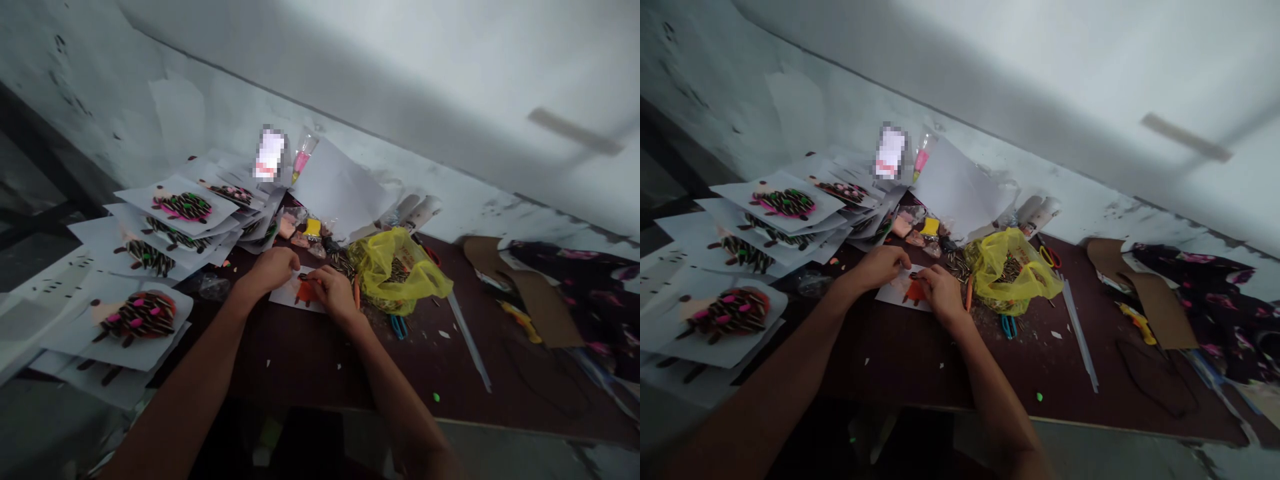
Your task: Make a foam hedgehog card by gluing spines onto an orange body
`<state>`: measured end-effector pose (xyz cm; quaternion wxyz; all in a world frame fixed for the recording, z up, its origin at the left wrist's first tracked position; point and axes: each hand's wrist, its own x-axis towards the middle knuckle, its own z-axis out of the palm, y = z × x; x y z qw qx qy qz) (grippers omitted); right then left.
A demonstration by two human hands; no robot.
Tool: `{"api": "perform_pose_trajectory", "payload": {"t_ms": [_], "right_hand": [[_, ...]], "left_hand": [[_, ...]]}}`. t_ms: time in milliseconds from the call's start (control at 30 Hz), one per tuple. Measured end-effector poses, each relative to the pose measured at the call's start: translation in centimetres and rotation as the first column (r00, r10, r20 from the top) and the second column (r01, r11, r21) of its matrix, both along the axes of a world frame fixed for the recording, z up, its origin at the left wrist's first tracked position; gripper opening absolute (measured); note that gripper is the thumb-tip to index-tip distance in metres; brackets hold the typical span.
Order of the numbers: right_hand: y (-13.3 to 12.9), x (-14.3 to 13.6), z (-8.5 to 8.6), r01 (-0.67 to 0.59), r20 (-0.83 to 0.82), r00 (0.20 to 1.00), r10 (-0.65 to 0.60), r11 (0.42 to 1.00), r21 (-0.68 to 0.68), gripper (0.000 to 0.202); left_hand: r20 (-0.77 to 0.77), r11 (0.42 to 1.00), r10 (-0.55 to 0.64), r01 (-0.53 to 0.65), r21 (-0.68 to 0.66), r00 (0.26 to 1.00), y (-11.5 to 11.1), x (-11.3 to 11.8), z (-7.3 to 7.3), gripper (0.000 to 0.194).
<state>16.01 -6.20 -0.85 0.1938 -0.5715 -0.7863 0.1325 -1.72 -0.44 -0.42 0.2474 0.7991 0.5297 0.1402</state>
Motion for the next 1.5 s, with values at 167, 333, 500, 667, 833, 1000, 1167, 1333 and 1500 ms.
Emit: {"api": "perform_pose_trajectory", "payload": {"t_ms": [167, 333, 500, 667, 833, 1000, 1167, 1333, 1500], "right_hand": [[0.0, -0.1, 0.1, 0.009, 0.049, 0.999, -0.009, 1.0, -0.004, 0.021], [-0.1, -0.1, 0.0, 0.006, 0.094, 0.996, -0.005, 1.0, -0.014, 0.023], [-0.2, -0.2, 0.0, 0.013, 0.132, 0.991, -0.01, 1.0, -0.02, 0.025], [-0.2, -0.3, 0.2, 0.015, 0.16, 0.987, -0.01, 0.999, -0.031, 0.026], [-0.2, -0.4, 0.3, 0.02, 0.183, 0.983, -0.014, 0.999, -0.033, 0.027], [-0.1, -0.3, 0.0, 0.017, 0.227, 0.974, -0.012, 1.0, -0.023, 0.026], [-0.1, -0.4, -0.1, 0.0, 0.25, 0.968, 0.002, 1.0, -0.006, 0.026], [0.0, -0.6, -0.1, -0.003, 0.299, 0.954, 0.0, 1.0, 0.011, 0.027], [0.0, -0.7, -0.2, 0.01, 0.301, 0.954, -0.009, 1.0, -0.001, 0.025]], "left_hand": [[0.012, 1.0, -0.013, 0.013, 0.01, 1.0, 0.0, -0.1, 0.1, 0.031], [-0.019, 1.0, -0.025, 0.025, -0.015, 0.999, 0.1, -0.3, 0.5, 0.033], [0.002, 0.998, -0.048, 0.048, -0.047, 0.999, 0.3, -0.4, 0.4, 0.037], [0.0, 0.997, -0.068, 0.067, -0.048, 0.998, 0.4, -0.5, 0.2, 0.038], [0.001, 0.996, -0.07, 0.07, -0.058, 0.998, 0.4, -0.5, 0.3, 0.037], [-0.005, 0.998, -0.049, 0.049, -0.036, 0.999, 0.2, -0.5, 0.3, 0.037], [0.0, 0.998, -0.068, 0.068, 0.005, 0.998, 0.3, -0.5, -0.3, 0.043], [-0.053, 0.99, -0.139, 0.14, 0.023, 0.989, 0.5, -0.6, -0.8, 0.047], [-0.078, 0.986, -0.16, 0.162, 0.023, 0.984, 0.3, -0.6, -0.4, 0.049]]}}
